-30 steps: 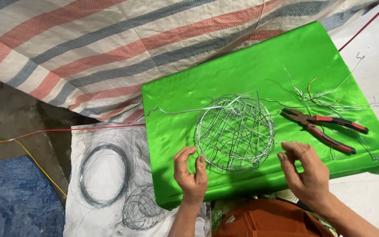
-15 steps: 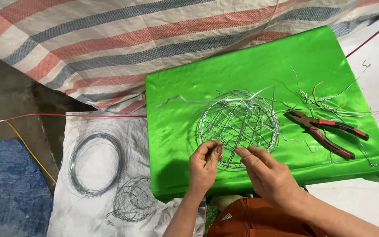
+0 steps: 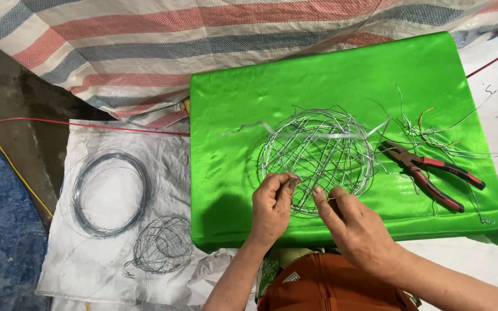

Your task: Constructing a spherical wire frame by weaving and twisting metal wires together.

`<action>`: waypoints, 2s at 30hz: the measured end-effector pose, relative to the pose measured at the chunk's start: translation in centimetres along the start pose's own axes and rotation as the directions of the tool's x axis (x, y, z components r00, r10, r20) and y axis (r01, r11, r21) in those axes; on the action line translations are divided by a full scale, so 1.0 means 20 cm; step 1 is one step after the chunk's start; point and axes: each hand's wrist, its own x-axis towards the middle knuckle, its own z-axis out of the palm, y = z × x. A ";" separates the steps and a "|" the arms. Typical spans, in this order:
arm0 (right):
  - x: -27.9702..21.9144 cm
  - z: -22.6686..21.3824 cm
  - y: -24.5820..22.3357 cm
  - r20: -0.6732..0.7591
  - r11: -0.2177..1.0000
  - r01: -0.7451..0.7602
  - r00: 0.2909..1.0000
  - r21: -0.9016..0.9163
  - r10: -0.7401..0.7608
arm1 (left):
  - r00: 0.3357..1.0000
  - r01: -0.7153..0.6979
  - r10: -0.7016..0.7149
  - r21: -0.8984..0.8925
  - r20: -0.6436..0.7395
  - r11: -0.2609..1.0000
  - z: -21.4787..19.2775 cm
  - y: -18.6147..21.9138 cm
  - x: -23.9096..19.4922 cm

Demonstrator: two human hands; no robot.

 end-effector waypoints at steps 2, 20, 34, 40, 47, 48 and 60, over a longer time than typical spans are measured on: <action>-0.01 0.02 0.01 0.031 0.999 0.013 0.999 -0.041 -0.012 | 1.000 -0.004 0.004 -0.005 -0.003 1.000 0.00 -0.01 0.00; -0.05 0.03 0.03 -0.229 0.977 -0.201 0.950 0.073 0.212 | 0.879 0.474 -0.398 -0.391 0.262 0.789 0.00 -0.06 0.05; 0.01 -0.01 0.06 -0.366 0.978 -0.171 0.908 0.117 0.202 | 0.932 0.350 -0.294 -0.319 0.211 0.881 0.05 -0.08 0.09; -0.16 -0.06 0.00 -0.451 0.873 -0.058 0.839 0.484 0.305 | 0.917 0.395 -0.366 -0.220 0.161 0.892 0.04 -0.01 0.02; -0.31 -0.05 0.34 -0.035 0.447 -0.600 0.572 0.663 0.819 | 0.930 0.078 -0.113 -0.114 -0.350 0.990 0.00 -0.06 -0.01; -0.29 -0.06 0.38 0.123 0.231 -0.624 0.471 0.747 0.874 | 0.914 0.116 -0.122 -0.038 -0.388 0.993 0.00 -0.05 0.02; -0.20 0.05 0.49 0.332 -0.231 -0.242 0.581 0.942 0.743 | 0.786 0.503 -0.571 -0.293 -0.235 0.813 -0.01 -0.28 0.03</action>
